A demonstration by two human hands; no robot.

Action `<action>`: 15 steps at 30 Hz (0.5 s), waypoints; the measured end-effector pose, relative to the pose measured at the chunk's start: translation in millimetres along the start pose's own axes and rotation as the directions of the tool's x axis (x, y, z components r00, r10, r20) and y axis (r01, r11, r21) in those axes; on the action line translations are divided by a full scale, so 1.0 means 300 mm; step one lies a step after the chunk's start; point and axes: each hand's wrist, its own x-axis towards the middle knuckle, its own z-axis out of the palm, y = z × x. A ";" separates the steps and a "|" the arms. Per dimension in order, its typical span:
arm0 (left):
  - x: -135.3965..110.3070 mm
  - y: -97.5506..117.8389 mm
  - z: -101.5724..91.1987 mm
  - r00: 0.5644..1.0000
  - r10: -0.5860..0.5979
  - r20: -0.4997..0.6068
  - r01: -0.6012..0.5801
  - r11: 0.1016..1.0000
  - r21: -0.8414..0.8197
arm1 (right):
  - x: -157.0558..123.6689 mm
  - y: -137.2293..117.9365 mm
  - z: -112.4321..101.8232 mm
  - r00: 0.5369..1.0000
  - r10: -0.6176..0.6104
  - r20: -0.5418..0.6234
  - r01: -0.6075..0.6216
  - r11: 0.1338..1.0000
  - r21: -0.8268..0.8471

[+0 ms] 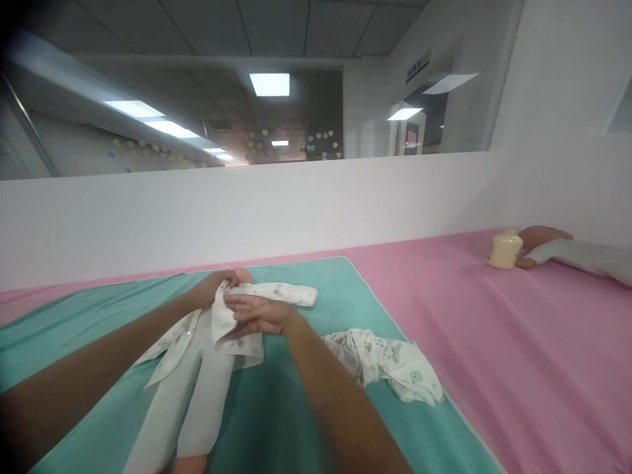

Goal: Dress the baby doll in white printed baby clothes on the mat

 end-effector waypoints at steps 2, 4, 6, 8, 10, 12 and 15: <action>-0.045 -0.037 -0.034 1.000 0.014 0.013 -0.015 0.999 0.029 | 0.020 -0.035 0.062 0.987 0.095 0.126 -0.091 0.995 -0.037; -0.099 -0.077 -0.060 1.000 -0.021 -0.021 0.023 0.994 0.102 | 0.032 -0.057 0.107 0.971 0.157 0.180 -0.139 0.984 -0.108; -0.168 -0.117 -0.075 0.995 -0.058 -0.077 0.071 0.982 0.173 | 0.034 -0.052 0.123 0.990 0.119 0.072 -0.103 0.976 -0.193; -0.251 -0.154 -0.077 0.984 -0.113 -0.135 0.138 0.971 0.193 | 0.021 -0.015 0.105 0.981 0.001 -0.194 -0.064 0.945 -0.321; -0.338 -0.179 -0.061 0.952 -0.252 -0.174 0.274 0.955 0.117 | -0.008 0.046 0.062 0.851 -0.143 -0.506 -0.137 0.869 -0.475; -0.412 -0.184 -0.029 0.888 -0.446 -0.113 0.439 0.895 -0.079 | -0.046 0.115 0.016 0.640 -0.292 -0.711 -0.297 0.759 -0.579; -0.474 -0.153 0.038 0.840 -0.542 0.001 0.504 0.781 -0.368 | -0.089 0.198 -0.003 0.511 -0.329 -0.794 -0.438 0.696 -0.569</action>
